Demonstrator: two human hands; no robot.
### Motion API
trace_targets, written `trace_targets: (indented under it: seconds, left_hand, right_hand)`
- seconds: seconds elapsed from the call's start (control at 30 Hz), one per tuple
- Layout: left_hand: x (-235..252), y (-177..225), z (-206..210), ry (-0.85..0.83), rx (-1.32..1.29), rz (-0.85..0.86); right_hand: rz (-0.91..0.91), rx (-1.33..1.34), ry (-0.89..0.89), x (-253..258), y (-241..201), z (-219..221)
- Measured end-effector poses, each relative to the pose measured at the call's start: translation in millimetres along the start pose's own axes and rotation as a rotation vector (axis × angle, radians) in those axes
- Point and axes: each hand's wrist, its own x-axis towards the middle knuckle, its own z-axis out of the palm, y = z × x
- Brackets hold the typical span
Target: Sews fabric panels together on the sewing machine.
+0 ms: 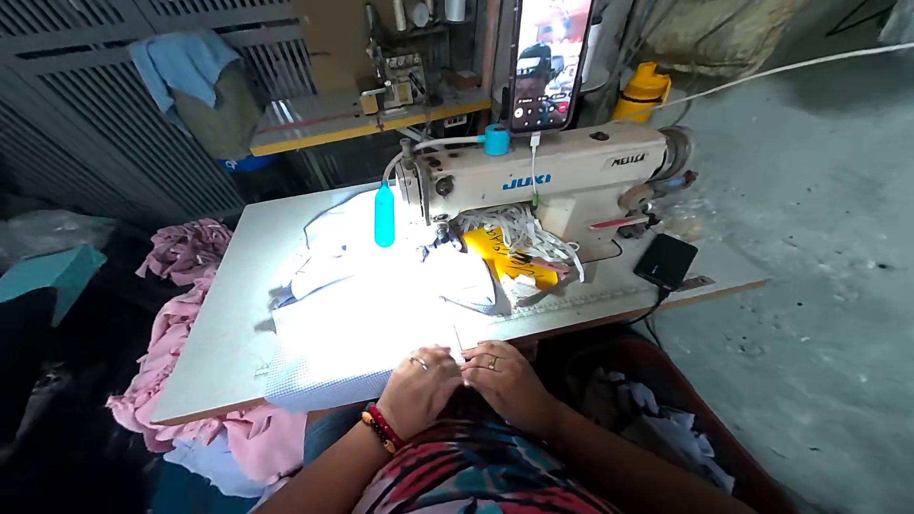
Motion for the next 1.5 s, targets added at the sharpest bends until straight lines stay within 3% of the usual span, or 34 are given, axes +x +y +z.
trace_targets:
  seconds: [0.07,0.13,0.33,0.5,0.67,0.93,1.23,1.37,1.5]
  left_hand:
    - [0.0,-12.7,-15.2,-0.158,0.020,-0.278]
    - [1.6,-28.2,-35.6,-0.321,0.131,-0.447]
    - [33.2,-33.5,-65.0,-0.454,0.273,-0.585]
    - [80.9,-37.3,-36.7,-0.644,-0.015,-0.698]
    - [68.7,-58.6,-13.6,-0.562,0.021,-0.541]
    - [83.2,-53.0,-12.9,-0.639,0.055,-0.586]
    - [90.7,-87.0,-1.1,-0.536,0.053,-0.565]
    - [110.3,-86.5,-6.6,-0.533,0.090,-0.577]
    - [143.4,-87.1,3.9,-0.536,0.113,-0.459]
  right_hand:
    - [-0.065,-0.043,-0.040,4.7,-3.0,-1.5]
    - [-0.121,-0.086,-0.094,10.0,-8.7,-2.0]
    - [-0.255,-0.127,-0.248,23.8,-16.8,-3.2]
    - [-0.241,-0.130,-0.224,24.2,-19.4,-1.9]
    - [-0.239,-0.127,-0.208,24.4,-17.1,-3.7]
    - [-0.194,-0.104,-0.187,29.0,-4.9,-2.8]
    - [-0.198,-0.163,-0.142,45.9,14.2,7.8]
    - [-0.204,-0.183,-0.062,45.4,17.9,13.3]
    - [-0.180,-0.155,-0.067,44.9,15.3,12.0]
